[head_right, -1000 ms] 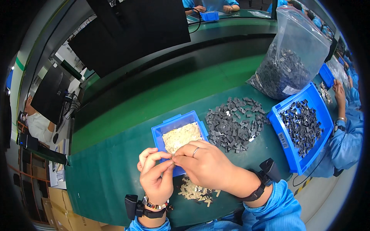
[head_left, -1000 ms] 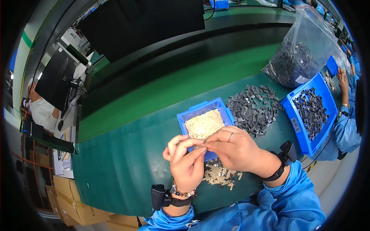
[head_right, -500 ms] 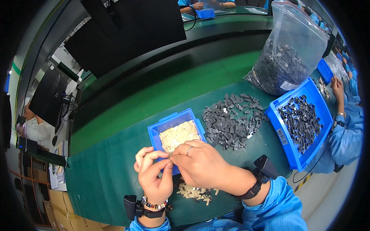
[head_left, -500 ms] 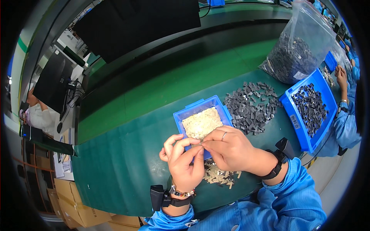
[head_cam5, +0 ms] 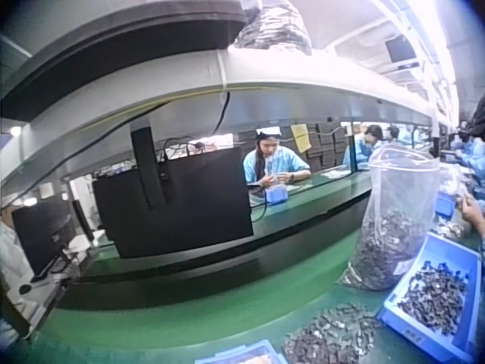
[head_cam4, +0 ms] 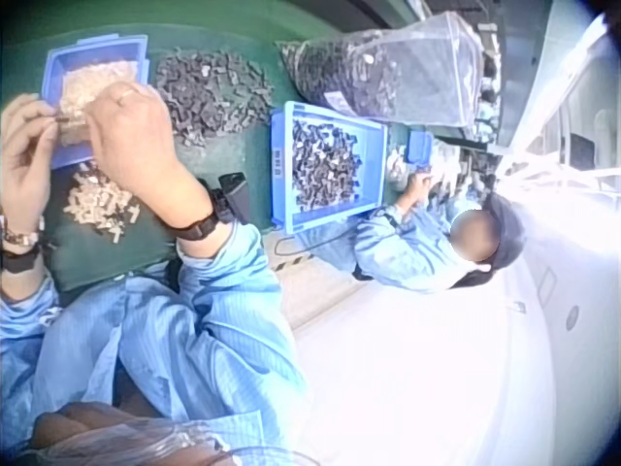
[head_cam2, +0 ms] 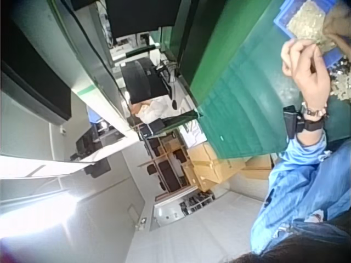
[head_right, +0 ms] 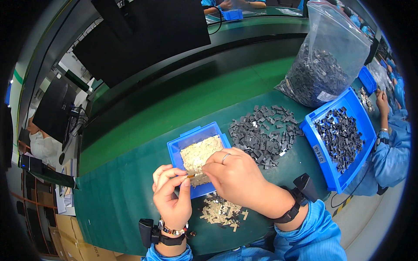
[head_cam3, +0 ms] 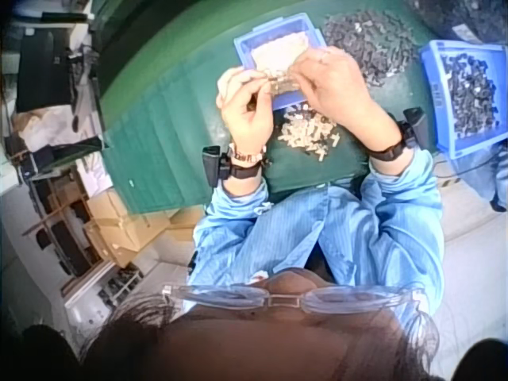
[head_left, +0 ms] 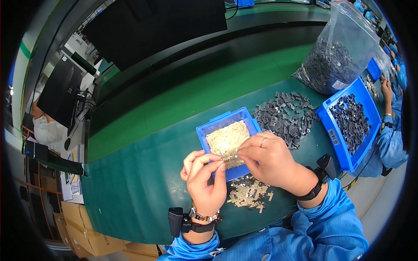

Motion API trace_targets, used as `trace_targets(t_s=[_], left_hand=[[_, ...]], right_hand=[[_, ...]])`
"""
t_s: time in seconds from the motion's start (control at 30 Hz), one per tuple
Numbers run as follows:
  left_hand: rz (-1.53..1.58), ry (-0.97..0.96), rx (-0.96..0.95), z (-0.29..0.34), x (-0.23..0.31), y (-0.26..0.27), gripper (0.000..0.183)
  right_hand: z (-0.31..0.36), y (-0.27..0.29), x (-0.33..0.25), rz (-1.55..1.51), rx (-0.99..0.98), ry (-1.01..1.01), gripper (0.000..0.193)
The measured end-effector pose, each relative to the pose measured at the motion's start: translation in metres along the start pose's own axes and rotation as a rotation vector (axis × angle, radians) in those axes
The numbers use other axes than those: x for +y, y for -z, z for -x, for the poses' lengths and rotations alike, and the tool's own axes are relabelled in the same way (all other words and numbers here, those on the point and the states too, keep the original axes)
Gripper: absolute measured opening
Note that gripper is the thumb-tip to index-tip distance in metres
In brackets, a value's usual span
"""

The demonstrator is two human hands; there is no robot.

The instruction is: Sorting small plastic or rubber components into separate bins based on type on an assembly line table.

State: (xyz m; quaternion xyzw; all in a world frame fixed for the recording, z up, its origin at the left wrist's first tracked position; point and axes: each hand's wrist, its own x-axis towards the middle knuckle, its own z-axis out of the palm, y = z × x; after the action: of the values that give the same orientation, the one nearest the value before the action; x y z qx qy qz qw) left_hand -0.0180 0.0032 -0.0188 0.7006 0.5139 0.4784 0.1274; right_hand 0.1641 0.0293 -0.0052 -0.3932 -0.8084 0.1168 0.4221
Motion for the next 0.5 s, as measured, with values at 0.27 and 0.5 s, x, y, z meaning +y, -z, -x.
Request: trace_targets(t_s=[0.27,0.5], left_hand=[[-0.031,0.006,-0.022,0.0004,0.0,-0.0004,0.005],[-0.106,-0.018,-0.031,0.0007,0.0035,-0.0007,0.009]], right_hand=[[-0.0002,-0.0022,-0.0021,-0.061,-0.024,0.016,0.015],[-0.0016,-0.0027,-0.0058,-0.145,-0.062,0.001,0.01]])
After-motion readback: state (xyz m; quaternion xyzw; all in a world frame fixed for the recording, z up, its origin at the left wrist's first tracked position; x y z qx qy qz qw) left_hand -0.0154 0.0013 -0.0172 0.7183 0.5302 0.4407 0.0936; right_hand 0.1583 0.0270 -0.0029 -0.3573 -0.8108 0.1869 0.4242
